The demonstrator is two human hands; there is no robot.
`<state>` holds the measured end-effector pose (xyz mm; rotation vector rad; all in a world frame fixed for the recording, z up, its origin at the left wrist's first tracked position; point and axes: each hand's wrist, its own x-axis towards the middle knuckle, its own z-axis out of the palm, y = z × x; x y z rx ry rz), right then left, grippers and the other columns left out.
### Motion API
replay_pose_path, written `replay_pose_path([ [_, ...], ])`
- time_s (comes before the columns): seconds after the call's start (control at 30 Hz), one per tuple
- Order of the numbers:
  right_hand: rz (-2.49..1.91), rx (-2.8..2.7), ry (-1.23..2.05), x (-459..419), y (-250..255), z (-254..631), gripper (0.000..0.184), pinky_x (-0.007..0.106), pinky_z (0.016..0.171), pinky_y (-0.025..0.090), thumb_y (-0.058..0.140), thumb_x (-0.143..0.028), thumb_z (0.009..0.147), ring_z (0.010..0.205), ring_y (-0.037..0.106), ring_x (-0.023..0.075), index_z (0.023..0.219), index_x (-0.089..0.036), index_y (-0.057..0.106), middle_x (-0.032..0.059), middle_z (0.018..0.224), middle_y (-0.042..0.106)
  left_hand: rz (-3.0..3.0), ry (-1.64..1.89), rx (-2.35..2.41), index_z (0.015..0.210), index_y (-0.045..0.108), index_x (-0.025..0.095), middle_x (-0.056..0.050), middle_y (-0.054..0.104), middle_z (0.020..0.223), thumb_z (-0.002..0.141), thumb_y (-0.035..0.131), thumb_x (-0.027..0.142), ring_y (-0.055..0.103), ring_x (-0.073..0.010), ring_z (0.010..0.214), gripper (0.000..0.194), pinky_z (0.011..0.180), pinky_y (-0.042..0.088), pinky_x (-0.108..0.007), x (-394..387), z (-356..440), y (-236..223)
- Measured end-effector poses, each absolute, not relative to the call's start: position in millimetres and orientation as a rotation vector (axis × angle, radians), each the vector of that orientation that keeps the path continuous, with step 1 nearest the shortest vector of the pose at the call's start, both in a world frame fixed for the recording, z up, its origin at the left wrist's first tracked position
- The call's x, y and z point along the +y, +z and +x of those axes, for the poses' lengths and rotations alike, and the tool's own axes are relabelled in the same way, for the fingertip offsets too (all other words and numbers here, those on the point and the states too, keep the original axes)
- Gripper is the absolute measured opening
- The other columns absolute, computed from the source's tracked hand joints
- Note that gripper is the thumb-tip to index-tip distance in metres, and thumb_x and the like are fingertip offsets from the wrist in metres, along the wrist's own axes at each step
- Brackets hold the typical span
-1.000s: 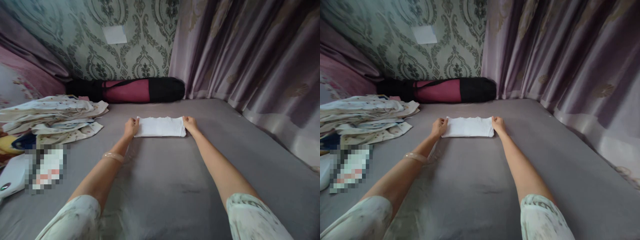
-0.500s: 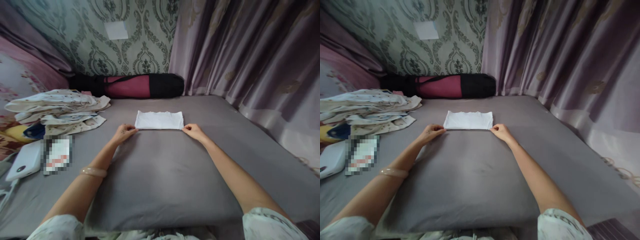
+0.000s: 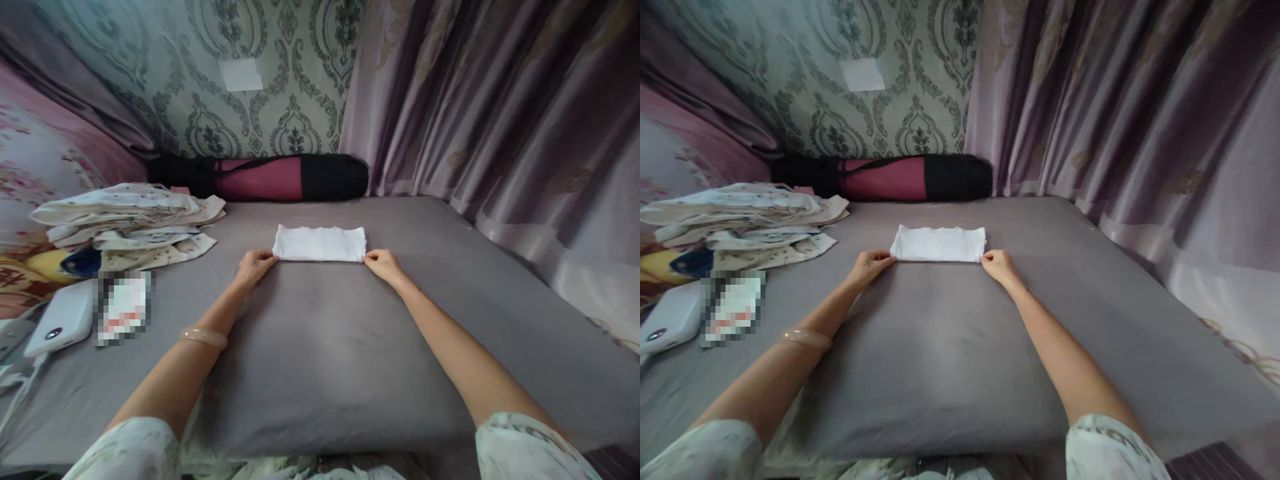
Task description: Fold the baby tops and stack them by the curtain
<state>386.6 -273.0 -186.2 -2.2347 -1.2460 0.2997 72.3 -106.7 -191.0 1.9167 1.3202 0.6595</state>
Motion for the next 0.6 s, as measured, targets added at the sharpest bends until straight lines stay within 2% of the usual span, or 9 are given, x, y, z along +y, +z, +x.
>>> replay_pose_path([
  [0.17,-2.283,-1.328,0.226,-270.2,-186.4,382.1,0.023,0.021,0.057,0.035,0.052,-0.027,0.081,0.065,0.059,0.0143,0.072,-0.016,0.071,0.0005,0.065,0.064,1.914,0.679,1.356,0.086,0.074,0.016,-0.001,0.064,0.063,0.070,0.062,0.042,0.061,-0.0188,0.069,0.033,0.061,0.041,-0.024,-108.2,79.3,-189.6],
  [0.37,-2.415,-1.529,0.003,-277.0,-180.5,387.5,0.020,0.024,0.066,0.037,0.051,-0.025,0.083,0.082,0.060,0.0174,0.082,-0.017,0.069,0.0081,0.095,0.066,2.081,0.503,1.514,0.083,0.073,0.016,-0.004,0.066,0.067,0.074,0.054,0.038,0.062,-0.0211,0.075,0.031,0.065,0.041,-0.027,-104.6,81.0,-179.1],
  [0.6,-2.467,-1.528,0.105,-282.7,-179.7,395.1,0.023,0.024,0.069,0.039,0.049,-0.026,0.084,0.085,0.061,0.0189,0.089,-0.018,0.070,0.0098,0.098,0.067,2.237,0.307,1.578,0.086,0.073,0.017,-0.007,0.070,0.079,0.076,0.054,0.037,0.064,-0.0242,0.082,0.029,0.072,0.042,-0.030,-103.1,79.5,-172.0],
])
